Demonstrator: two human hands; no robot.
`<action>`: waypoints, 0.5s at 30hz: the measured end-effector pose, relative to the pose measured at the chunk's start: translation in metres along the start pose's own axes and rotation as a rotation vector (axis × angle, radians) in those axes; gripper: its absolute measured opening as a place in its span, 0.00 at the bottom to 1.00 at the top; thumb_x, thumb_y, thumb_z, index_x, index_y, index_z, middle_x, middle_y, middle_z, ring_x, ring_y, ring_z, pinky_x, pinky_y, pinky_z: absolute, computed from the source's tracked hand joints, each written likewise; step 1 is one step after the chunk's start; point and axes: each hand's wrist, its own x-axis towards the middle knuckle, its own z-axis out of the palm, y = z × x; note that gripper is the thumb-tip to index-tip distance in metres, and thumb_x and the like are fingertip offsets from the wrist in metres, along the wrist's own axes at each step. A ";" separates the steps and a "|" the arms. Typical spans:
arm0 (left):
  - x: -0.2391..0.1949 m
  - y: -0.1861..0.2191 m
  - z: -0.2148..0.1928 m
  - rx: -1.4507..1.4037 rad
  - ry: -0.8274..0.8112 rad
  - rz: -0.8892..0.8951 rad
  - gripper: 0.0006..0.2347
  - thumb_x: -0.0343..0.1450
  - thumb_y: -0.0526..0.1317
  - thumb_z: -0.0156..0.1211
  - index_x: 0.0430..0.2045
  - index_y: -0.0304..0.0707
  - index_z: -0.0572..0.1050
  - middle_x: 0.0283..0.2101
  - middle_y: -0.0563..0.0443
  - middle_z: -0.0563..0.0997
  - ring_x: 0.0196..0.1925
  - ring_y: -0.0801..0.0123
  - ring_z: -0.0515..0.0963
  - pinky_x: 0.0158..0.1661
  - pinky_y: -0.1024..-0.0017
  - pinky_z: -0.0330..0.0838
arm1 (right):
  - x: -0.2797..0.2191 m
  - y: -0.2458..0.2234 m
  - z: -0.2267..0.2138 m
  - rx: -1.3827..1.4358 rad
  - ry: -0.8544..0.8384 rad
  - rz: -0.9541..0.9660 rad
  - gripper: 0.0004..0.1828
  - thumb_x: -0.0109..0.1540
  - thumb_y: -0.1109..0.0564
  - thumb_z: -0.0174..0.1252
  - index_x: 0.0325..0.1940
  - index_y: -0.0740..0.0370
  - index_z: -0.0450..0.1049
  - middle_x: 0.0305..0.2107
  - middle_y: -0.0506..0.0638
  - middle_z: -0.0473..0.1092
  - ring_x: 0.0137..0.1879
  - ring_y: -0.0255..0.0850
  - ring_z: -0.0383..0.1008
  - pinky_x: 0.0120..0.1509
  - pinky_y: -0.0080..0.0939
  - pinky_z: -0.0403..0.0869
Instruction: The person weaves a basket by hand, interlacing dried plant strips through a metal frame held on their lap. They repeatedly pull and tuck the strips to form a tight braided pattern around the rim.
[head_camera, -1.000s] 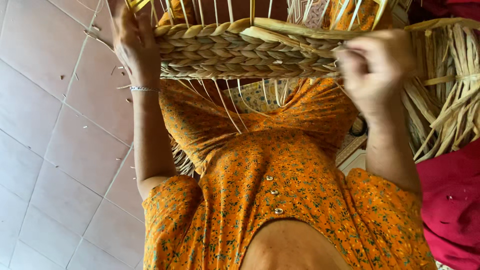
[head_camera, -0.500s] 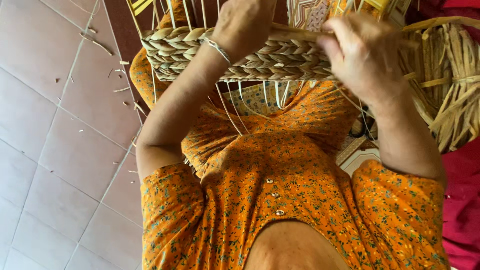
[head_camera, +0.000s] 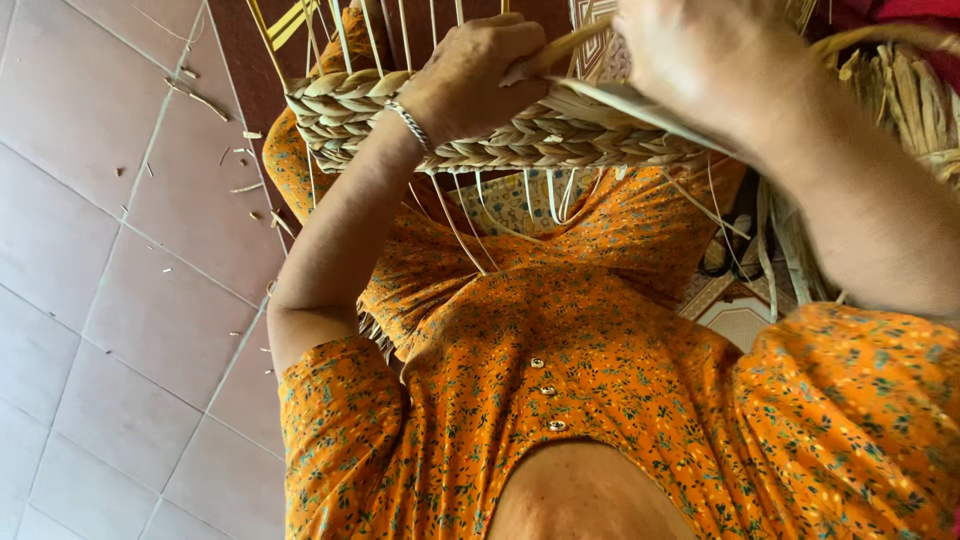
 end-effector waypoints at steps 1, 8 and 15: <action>0.001 0.000 0.005 0.041 0.042 0.053 0.10 0.73 0.43 0.69 0.30 0.40 0.74 0.32 0.51 0.76 0.29 0.67 0.76 0.31 0.63 0.73 | 0.001 0.007 0.000 0.177 -0.133 0.047 0.10 0.74 0.57 0.57 0.40 0.63 0.78 0.26 0.56 0.76 0.25 0.42 0.74 0.32 0.40 0.75; 0.004 0.011 0.020 0.279 0.255 0.173 0.07 0.80 0.39 0.60 0.40 0.35 0.73 0.38 0.46 0.75 0.32 0.64 0.79 0.27 0.65 0.74 | -0.020 0.022 0.031 0.526 0.029 0.005 0.09 0.67 0.57 0.67 0.47 0.64 0.78 0.30 0.54 0.75 0.32 0.42 0.76 0.39 0.40 0.76; -0.005 0.026 -0.005 -0.037 0.289 0.188 0.06 0.79 0.37 0.63 0.40 0.34 0.73 0.46 0.42 0.77 0.35 0.62 0.84 0.34 0.66 0.80 | -0.018 -0.014 0.077 0.427 0.425 0.044 0.14 0.68 0.55 0.74 0.39 0.61 0.74 0.27 0.48 0.76 0.29 0.39 0.76 0.37 0.42 0.72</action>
